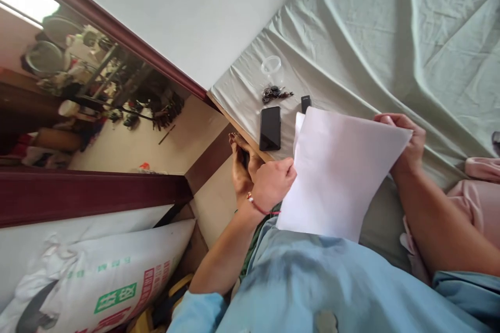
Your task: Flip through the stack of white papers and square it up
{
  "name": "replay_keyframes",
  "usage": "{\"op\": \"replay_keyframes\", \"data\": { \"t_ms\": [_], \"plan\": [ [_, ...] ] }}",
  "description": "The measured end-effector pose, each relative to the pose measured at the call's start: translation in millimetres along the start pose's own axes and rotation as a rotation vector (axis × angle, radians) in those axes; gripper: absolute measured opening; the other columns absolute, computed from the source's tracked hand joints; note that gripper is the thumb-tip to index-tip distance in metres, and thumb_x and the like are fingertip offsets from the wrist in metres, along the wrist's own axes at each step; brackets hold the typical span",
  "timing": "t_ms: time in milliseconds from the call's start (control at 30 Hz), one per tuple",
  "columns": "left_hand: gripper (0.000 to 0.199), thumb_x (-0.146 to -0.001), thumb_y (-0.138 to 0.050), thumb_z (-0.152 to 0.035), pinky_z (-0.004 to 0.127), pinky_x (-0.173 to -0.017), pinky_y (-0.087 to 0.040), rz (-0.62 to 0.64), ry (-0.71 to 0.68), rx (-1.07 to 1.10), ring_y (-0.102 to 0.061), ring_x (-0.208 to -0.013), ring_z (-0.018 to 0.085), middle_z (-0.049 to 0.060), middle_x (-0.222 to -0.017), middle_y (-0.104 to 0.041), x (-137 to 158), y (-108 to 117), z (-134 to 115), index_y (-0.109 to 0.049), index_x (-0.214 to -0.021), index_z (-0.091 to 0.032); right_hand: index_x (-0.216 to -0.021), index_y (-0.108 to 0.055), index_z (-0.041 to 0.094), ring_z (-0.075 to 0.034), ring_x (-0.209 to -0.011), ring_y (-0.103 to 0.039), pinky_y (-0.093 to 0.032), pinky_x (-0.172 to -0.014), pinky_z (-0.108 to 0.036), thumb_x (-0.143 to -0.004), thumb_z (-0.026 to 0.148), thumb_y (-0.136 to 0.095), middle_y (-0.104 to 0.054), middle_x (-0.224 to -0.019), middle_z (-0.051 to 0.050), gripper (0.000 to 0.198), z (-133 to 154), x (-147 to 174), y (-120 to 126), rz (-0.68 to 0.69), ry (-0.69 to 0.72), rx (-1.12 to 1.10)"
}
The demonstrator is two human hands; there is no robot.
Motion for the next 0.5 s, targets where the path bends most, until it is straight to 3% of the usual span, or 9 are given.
{"op": "replay_keyframes", "data": {
  "t_ms": [100,200,333,500],
  "plan": [
    [0.033,-0.097,-0.044,-0.029,0.026,-0.063,-0.037,-0.138,-0.142,0.24,-0.047,-0.06,0.012,-0.002,-0.06,-0.049,9,1,16,-0.055,-0.067,-0.019,-0.092,-0.075,0.018,-0.013,-0.068,-0.062,-0.049,-0.061,-0.026,-0.076,0.065,-0.072,-0.07,-0.084,-0.004,0.049,0,-4,-3,0.0,-0.043,-0.237],
    [0.033,-0.097,-0.049,-0.038,0.024,-0.062,-0.038,-0.216,-0.197,0.492,-0.044,-0.063,0.012,-0.002,-0.064,-0.047,15,-6,31,-0.054,-0.07,-0.019,-0.103,-0.073,0.021,-0.022,-0.087,-0.07,-0.057,-0.077,-0.036,-0.078,0.08,-0.059,-0.073,-0.096,-0.006,0.065,4,-5,-6,0.079,-0.08,-0.429],
    [0.033,-0.096,-0.053,-0.045,0.024,-0.062,-0.039,-0.23,-0.118,0.789,-0.044,-0.066,0.012,-0.001,-0.069,-0.051,11,-25,40,-0.056,-0.075,-0.019,-0.117,-0.071,0.025,-0.03,-0.107,-0.071,-0.056,-0.09,-0.046,-0.086,0.082,-0.04,-0.075,-0.11,-0.01,0.072,13,3,-7,0.313,-0.144,-0.443],
    [0.03,-0.09,-0.058,-0.045,0.025,-0.058,-0.036,-0.141,0.077,0.99,-0.044,-0.061,0.012,-0.003,-0.063,-0.049,-8,-50,39,-0.057,-0.075,-0.019,-0.118,-0.072,0.025,-0.036,-0.105,-0.072,-0.058,-0.086,-0.05,-0.079,0.091,-0.038,-0.078,-0.105,-0.011,0.083,15,10,1,0.486,-0.358,-0.334]
  ]
}}
Point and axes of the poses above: each hand's wrist, its own x-axis away from the middle knuckle, its own y-axis out of the back of the hand, z = x × y, the point moved 1 cm from there along -x, towards the middle knuckle
